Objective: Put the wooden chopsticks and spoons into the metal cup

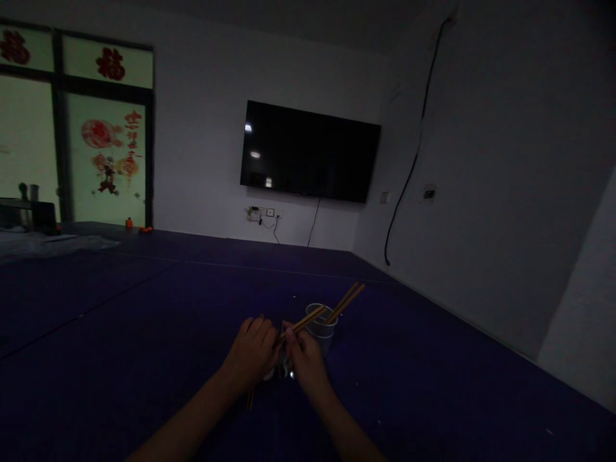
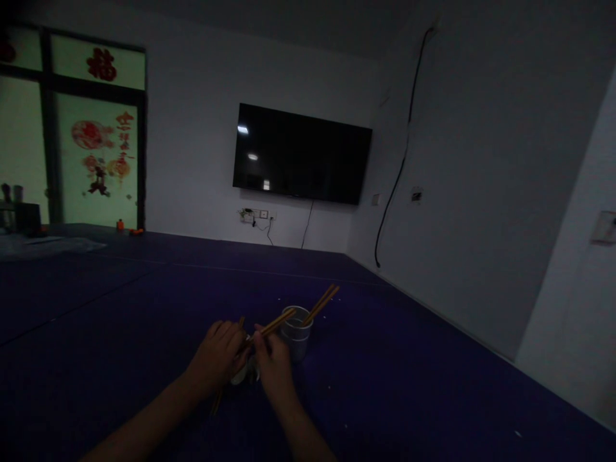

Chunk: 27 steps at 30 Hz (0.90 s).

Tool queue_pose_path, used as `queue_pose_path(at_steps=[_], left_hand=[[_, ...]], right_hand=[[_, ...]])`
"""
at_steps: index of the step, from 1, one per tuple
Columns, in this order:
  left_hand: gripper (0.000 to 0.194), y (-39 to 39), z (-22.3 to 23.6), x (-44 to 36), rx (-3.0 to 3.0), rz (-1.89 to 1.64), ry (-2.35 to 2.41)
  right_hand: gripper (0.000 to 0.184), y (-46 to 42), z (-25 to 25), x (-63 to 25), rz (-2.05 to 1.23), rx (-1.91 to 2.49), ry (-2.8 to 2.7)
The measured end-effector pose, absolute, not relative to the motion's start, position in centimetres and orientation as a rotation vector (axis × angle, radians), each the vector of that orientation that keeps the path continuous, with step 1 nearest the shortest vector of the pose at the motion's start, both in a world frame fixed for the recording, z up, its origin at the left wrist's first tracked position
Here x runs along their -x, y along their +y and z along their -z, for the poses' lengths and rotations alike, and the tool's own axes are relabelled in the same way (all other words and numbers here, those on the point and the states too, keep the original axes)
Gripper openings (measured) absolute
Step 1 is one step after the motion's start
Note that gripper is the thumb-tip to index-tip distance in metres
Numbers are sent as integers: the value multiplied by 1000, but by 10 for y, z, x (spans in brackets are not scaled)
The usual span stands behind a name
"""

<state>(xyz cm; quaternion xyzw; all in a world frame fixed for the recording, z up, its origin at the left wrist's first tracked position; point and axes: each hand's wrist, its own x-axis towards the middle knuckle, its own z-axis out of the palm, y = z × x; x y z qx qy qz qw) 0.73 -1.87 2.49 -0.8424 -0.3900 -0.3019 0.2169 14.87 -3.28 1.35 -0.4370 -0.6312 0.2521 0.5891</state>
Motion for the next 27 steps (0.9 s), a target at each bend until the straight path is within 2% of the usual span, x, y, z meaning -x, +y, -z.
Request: queue_pose_path(at_steps=[5, 8, 12, 15, 18, 27], left_hand=[[18, -21, -20, -7, 2410, 917, -962], [30, -20, -16, 0, 2384, 1027, -952], [38, -15, -7, 6, 2263, 1192, -1093], [38, -10, -2, 5, 2295, 1199, -1135], [36, -9, -2, 2, 2385, 1161, -1179], [31, -6, -5, 4, 2425, 1130, -1338]], right_hand=[[44, -34, -17, -146, -646, 964, -1267], [46, -39, -27, -154, -567, 998, -1181], [50, -48, -47, -181, -206, 1089, -1028], [53, -52, -58, -204, 127, 1163, -851], [56, -49, -60, -219, 321, 1227, -847], [59, -31, -53, -229, 218, 1418, -1055]])
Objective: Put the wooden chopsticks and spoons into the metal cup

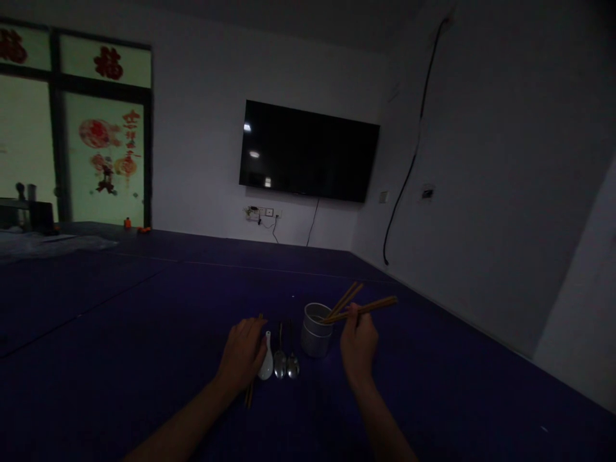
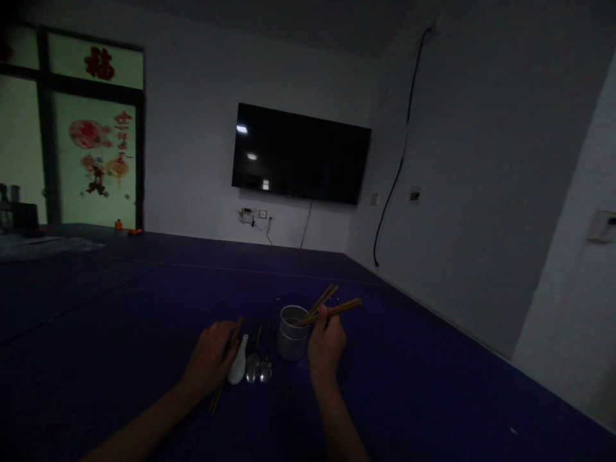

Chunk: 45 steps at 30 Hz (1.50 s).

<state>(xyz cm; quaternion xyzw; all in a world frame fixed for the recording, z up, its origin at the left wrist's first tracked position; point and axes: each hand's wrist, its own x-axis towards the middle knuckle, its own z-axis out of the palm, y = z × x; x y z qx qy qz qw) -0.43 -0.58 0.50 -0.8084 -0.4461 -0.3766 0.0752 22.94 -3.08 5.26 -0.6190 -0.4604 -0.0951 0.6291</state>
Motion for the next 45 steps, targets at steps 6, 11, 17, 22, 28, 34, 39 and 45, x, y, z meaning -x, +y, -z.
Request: queue_pose_path(at_steps=[6, 11, 17, 22, 28, 34, 39, 45], left_hand=[[30, -7, -7, 3, 2425, 1085, -1390], [31, -6, -6, 2, 2423, 1029, -1455], [31, -3, -4, 2, 2442, 993, -1499], [32, -3, -5, 4, 2448, 983, -1517], [35, 0, -3, 6, 2451, 981, -1527], [35, 2, -1, 7, 2444, 982, -1512], [36, 2, -2, 7, 2458, 940, -1554], [34, 3, -1, 8, 2466, 913, -1586]], right_hand=[[64, -19, -46, -236, 110, 1429, -1130], [63, -13, -40, -236, 50, 1445, -1228], [60, -14, -39, -235, 64, 1541, -1271], [55, -15, -39, -231, 45, 1407, -1164], [63, -11, -27, -222, -63, 1212, -962], [67, -11, -24, -217, -136, 1133, -916], [71, -11, -22, -216, -149, 1114, -890], [74, -15, -26, -210, -119, 1116, -863]])
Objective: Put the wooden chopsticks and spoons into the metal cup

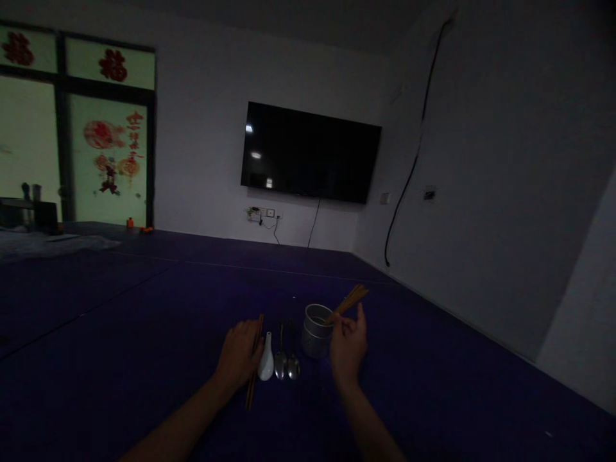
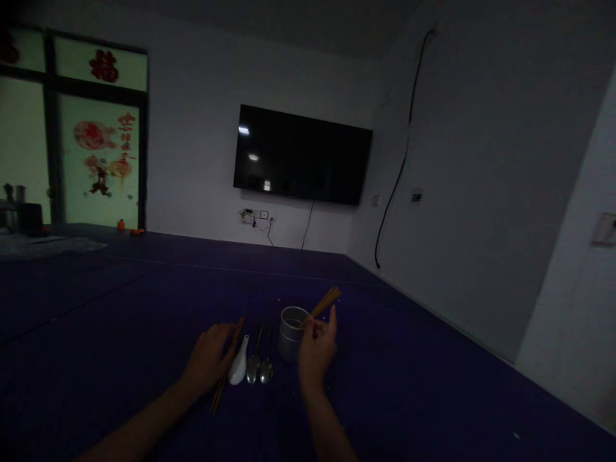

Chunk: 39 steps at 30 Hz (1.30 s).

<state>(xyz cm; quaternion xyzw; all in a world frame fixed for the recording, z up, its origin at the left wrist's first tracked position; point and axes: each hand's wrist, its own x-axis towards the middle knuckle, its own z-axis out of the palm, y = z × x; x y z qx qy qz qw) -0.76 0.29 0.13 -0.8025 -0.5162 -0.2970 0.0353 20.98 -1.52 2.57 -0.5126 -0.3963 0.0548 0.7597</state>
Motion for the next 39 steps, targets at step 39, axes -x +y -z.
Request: queue_pose_path(at_steps=[39], left_hand=[[21, 5, -5, 9, 2404, 609, -1927]], right_hand=[[32, -47, -22, -150, 76, 1372, -2428]])
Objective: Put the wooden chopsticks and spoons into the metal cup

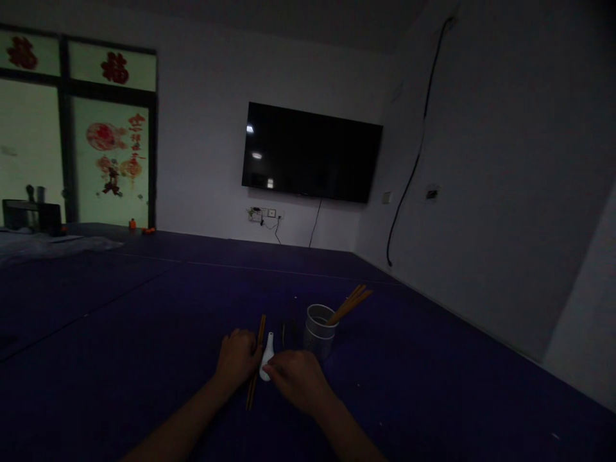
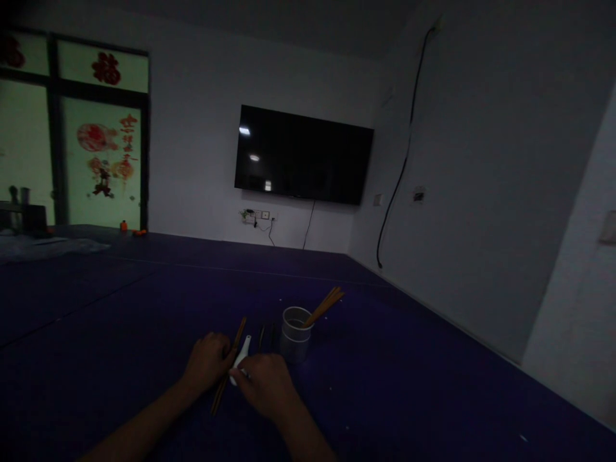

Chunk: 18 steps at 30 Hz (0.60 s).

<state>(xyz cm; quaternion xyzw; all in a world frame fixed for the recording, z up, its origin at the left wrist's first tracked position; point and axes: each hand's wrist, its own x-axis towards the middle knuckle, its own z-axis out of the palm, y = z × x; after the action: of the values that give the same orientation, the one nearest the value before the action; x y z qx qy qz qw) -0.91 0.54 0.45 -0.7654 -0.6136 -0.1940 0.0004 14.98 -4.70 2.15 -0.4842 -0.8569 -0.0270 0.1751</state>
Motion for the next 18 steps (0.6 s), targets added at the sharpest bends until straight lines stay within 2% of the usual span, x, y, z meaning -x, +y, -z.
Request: queue_pose_path(at_steps=[4, 18], left_hand=[[17, 7, -4, 9, 2492, 663, -1856], [29, 7, -4, 9, 2608, 581, -1765]], right_hand=[[31, -47, -20, -150, 88, 1359, -2425], [31, -48, -23, -150, 85, 1369, -2434]])
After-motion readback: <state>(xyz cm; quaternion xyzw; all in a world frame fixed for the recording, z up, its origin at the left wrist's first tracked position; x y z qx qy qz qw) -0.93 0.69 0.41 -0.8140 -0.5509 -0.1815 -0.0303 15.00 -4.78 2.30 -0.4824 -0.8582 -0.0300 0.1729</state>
